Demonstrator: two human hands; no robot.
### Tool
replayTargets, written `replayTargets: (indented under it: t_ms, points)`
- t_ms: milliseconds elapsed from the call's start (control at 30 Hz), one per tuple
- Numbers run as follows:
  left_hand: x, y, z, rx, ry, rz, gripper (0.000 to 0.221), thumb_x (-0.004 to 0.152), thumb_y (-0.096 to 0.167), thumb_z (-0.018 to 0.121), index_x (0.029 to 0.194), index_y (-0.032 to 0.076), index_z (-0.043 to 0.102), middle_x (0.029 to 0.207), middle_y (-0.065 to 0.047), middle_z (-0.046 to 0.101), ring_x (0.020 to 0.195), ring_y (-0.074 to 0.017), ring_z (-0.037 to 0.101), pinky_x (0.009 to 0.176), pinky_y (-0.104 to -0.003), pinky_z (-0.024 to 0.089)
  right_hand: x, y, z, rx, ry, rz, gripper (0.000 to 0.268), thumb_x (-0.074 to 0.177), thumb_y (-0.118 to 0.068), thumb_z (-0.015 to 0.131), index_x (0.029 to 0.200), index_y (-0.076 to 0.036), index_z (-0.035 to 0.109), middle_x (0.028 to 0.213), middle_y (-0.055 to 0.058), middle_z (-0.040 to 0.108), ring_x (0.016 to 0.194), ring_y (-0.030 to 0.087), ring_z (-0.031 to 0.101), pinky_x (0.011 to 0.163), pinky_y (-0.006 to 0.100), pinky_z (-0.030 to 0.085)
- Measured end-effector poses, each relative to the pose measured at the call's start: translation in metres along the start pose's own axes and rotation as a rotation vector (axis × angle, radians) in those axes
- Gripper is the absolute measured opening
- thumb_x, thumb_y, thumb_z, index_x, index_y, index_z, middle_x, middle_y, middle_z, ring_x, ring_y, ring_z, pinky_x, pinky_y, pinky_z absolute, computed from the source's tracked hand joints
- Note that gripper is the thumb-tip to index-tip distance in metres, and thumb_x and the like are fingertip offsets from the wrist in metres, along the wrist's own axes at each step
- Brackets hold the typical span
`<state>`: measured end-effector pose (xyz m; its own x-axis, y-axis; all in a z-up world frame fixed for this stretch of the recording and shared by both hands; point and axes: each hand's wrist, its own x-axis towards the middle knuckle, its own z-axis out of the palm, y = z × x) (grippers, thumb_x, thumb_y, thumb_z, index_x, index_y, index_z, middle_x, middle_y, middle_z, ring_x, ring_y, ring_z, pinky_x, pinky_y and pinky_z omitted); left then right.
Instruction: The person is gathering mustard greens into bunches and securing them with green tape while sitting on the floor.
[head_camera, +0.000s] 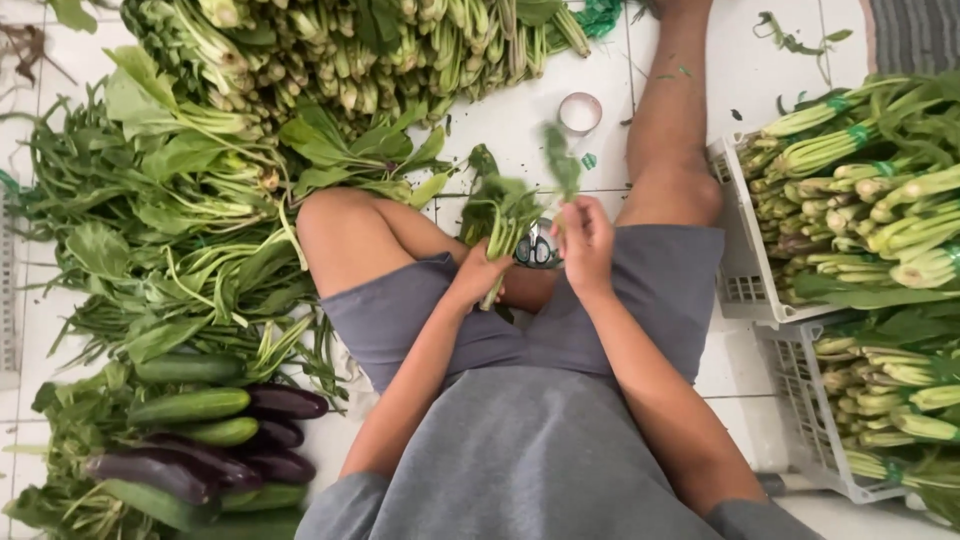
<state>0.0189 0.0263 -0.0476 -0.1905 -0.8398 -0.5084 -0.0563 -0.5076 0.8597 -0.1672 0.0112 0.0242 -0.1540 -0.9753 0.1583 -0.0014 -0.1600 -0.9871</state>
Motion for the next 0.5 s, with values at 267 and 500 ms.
replayTargets:
  t_ms: [267,500]
  points:
    - [0.005,0.008,0.003,-0.199,0.124,0.08,0.035,0.091,0.006,0.048,0.125,-0.001,0.039,0.073,-0.013,0.063,0.039,-0.0198,0.058,0.032,-0.032,0.048,-0.006,-0.012,0.008,-0.071,-0.134,0.038,0.019,0.108,-0.012,0.052,0.122,0.001,0.05,0.07,0.016,0.068,0.043,0.015,0.057,0.044,0.025,0.045]
    - [-0.007,0.011,0.001,-0.166,0.201,0.137,0.03,0.096,0.004,0.062,0.123,-0.001,0.05,0.104,-0.013,0.065,0.093,-0.0201,0.06,0.086,-0.039,0.053,-0.016,0.01,0.016,-0.185,-0.471,0.199,0.042,0.098,-0.017,0.07,0.127,0.004,0.048,0.1,0.023,0.062,0.056,0.023,0.07,0.041,0.029,0.055]
